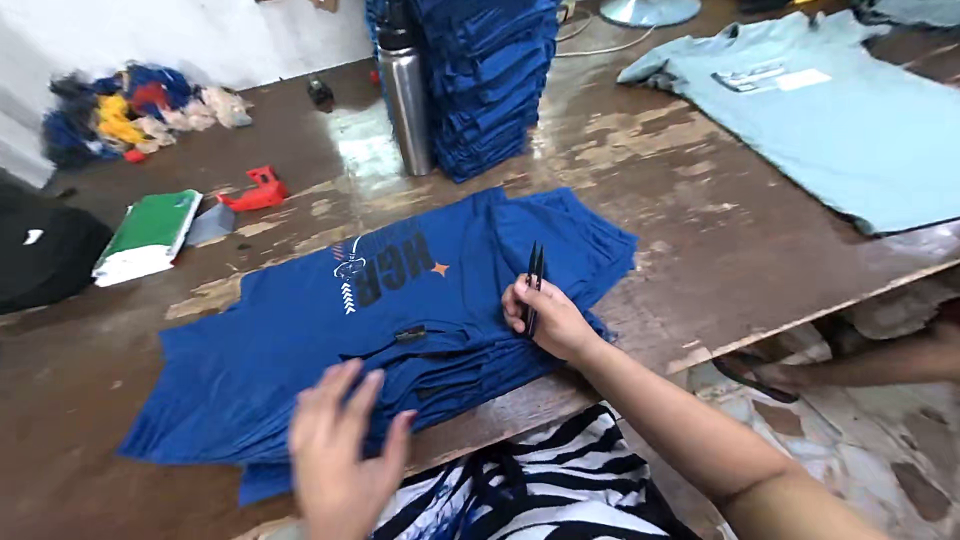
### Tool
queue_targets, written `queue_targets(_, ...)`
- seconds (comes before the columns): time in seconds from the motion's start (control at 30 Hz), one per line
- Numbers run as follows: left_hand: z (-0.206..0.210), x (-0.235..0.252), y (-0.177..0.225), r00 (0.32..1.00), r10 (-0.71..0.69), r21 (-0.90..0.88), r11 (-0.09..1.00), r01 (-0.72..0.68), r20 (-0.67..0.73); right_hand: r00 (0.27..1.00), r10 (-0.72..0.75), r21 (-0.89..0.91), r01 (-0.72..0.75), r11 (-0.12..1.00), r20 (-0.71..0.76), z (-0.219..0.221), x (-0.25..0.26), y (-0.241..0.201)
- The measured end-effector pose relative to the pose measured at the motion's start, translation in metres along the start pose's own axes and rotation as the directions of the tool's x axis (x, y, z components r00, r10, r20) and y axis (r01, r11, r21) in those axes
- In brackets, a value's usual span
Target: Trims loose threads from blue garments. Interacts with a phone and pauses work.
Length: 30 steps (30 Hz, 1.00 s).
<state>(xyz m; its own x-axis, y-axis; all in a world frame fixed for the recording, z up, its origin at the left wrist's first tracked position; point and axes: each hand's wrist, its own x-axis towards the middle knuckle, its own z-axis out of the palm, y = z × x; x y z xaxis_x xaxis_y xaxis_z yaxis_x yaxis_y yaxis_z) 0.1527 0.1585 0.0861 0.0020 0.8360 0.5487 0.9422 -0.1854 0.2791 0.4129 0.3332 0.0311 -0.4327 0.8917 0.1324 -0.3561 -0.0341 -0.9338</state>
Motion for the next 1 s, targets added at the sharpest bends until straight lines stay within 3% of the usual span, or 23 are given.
queue_targets(0.13, 0.069, 0.042, 0.040, 0.959, 0.034, -0.049, 0.999, -0.021, 0.281, 0.999, 0.032, -0.431, -0.017, 0.902, 0.027, 0.007, -0.002, -0.007)
queue_targets(0.23, 0.093, 0.039, 0.047, 0.949, 0.053, 0.001, 0.998, -0.056, 0.310, 0.996, 0.084, -0.546, -0.060, 0.836, 0.019, 0.004, -0.006, -0.010)
queue_targets(0.37, 0.084, 0.025, 0.059, 0.943, 0.115, -0.079, 0.992, -0.095, 0.313, 0.997, 0.075, -0.554, -0.046, 0.832, 0.030, -0.002, -0.027, -0.012)
queue_targets(0.47, 0.079, 0.024, 0.071, 0.931, 0.170, -0.262, 0.961, -0.085, 0.324, 0.992, -0.101, -0.354, 0.122, 0.927, 0.079, -0.010, -0.040, -0.005)
queue_targets(0.53, 0.079, 0.023, 0.076, 0.954, 0.163, -0.562, 0.827, 0.007, 0.252, 0.967, -0.250, -0.180, 0.254, 0.950, 0.047, -0.010, -0.046, -0.001)
queue_targets(0.6, 0.082, 0.022, 0.080, 0.987, 0.049, -0.859, 0.501, 0.110, 0.155, 0.935, -0.355, -0.142, 0.352, 0.925, 0.000, -0.008, -0.055, -0.012)
queue_targets(0.67, 0.086, 0.022, 0.083, 0.988, -0.086, -0.957, 0.252, 0.145, 0.127, 0.901, -0.431, -0.291, 0.427, 0.856, 0.052, -0.010, -0.068, -0.025)
queue_targets(0.73, 0.090, 0.021, 0.080, 0.976, -0.165, -0.983, 0.087, 0.161, 0.145, 0.874, -0.442, -0.497, 0.481, 0.722, 0.204, -0.011, -0.076, -0.032)
queue_targets(0.83, 0.097, 0.017, 0.075, 0.968, -0.212, -0.988, 0.047, 0.146, 0.133, 0.847, -0.378, -0.643, 0.531, 0.552, 0.375, -0.011, -0.075, -0.024)
queue_targets(1.0, 0.105, 0.010, 0.076, 0.961, -0.266, -0.993, 0.072, 0.094, 0.071, 0.841, -0.409, -0.727, 0.523, 0.444, 0.356, -0.004, -0.075, -0.001)
